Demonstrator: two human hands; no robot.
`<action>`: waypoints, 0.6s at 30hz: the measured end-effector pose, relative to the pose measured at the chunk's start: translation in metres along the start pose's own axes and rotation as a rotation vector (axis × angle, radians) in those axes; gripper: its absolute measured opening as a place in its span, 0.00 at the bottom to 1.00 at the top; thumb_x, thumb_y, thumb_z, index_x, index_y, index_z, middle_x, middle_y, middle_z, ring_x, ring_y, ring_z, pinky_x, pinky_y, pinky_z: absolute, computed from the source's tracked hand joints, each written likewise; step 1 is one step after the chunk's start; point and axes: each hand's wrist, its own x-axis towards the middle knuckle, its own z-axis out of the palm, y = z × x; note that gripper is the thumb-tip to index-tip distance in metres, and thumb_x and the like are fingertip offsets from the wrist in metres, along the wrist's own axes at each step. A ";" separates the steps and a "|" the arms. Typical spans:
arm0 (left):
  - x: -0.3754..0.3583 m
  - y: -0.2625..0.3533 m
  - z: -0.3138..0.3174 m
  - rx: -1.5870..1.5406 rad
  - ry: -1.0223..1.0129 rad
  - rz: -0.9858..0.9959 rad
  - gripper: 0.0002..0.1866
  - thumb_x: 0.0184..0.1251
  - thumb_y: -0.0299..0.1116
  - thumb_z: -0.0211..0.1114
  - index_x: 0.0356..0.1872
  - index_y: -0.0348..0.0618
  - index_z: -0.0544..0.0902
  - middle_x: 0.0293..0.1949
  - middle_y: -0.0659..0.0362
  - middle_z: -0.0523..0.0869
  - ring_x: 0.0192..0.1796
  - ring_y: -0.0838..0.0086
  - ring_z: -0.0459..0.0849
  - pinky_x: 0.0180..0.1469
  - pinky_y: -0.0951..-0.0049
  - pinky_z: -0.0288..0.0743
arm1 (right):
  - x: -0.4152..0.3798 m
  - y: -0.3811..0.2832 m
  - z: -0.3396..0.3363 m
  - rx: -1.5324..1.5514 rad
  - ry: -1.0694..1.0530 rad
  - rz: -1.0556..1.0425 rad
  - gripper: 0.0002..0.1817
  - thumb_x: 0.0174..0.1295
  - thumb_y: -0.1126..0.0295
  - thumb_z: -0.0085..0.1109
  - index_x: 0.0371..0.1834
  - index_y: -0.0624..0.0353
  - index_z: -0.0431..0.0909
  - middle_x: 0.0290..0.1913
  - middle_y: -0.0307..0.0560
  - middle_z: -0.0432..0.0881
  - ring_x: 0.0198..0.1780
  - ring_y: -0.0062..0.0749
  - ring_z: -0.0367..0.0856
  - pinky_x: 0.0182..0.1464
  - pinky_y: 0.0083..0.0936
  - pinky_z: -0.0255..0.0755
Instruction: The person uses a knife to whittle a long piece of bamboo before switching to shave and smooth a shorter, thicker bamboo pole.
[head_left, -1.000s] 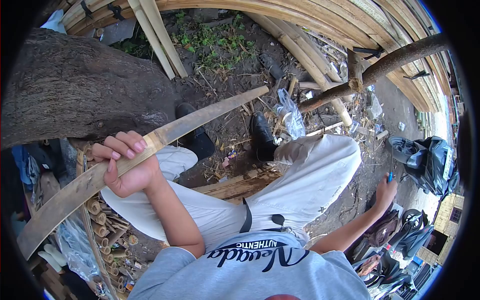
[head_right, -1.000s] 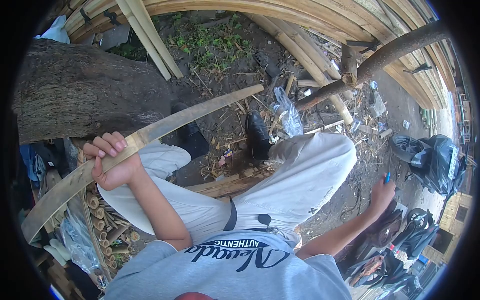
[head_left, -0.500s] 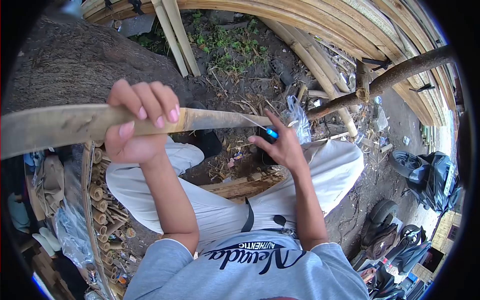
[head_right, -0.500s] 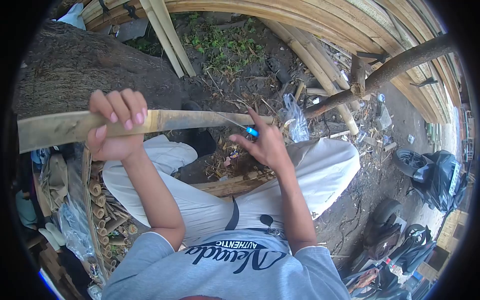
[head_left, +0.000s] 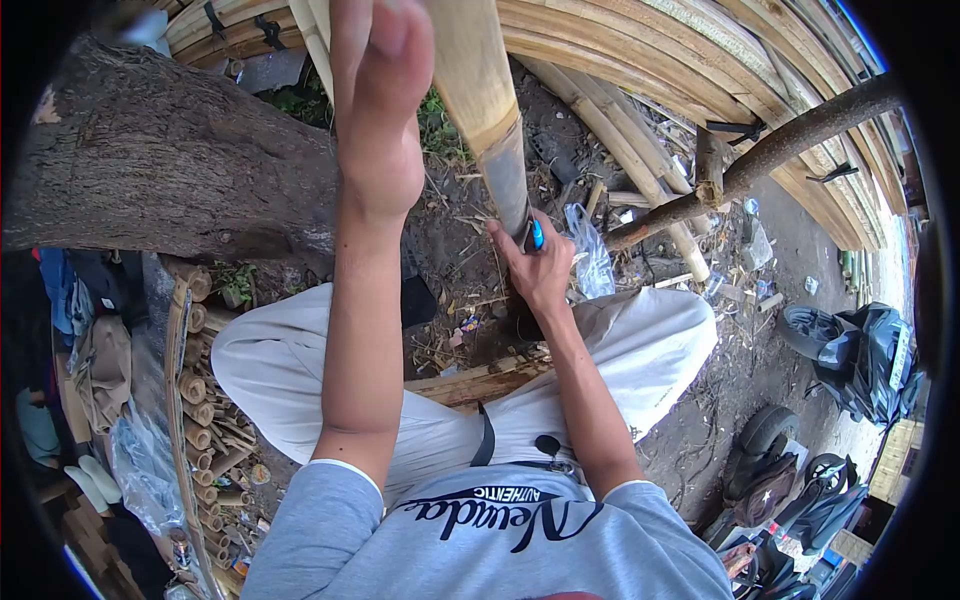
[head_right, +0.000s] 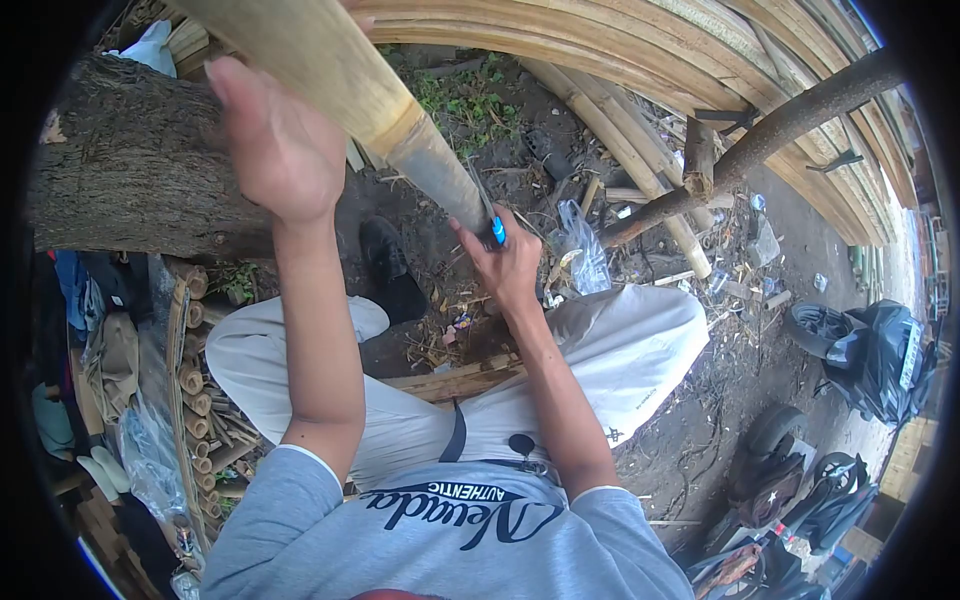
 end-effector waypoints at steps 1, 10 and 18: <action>-0.002 0.002 0.003 0.128 0.097 0.029 0.44 0.80 0.62 0.45 0.78 0.28 0.61 0.70 0.40 0.76 0.71 0.52 0.76 0.73 0.55 0.63 | 0.007 -0.008 -0.002 0.003 0.001 -0.004 0.26 0.60 0.57 0.79 0.48 0.69 0.84 0.21 0.54 0.81 0.21 0.31 0.81 0.30 0.31 0.77; -0.125 -0.055 0.026 0.053 0.003 -0.582 0.39 0.85 0.62 0.41 0.61 0.29 0.78 0.49 0.46 0.89 0.58 0.60 0.88 0.64 0.60 0.78 | 0.022 -0.042 0.007 0.226 -0.085 0.020 0.24 0.61 0.60 0.76 0.52 0.69 0.83 0.18 0.41 0.73 0.22 0.21 0.69 0.27 0.28 0.68; -0.057 -0.014 0.006 0.240 0.168 -0.442 0.41 0.85 0.66 0.35 0.40 0.32 0.81 0.20 0.59 0.76 0.19 0.76 0.76 0.27 0.72 0.77 | 0.003 0.003 -0.035 0.298 0.004 0.160 0.21 0.71 0.64 0.68 0.61 0.65 0.83 0.20 0.27 0.69 0.24 0.12 0.64 0.26 0.18 0.59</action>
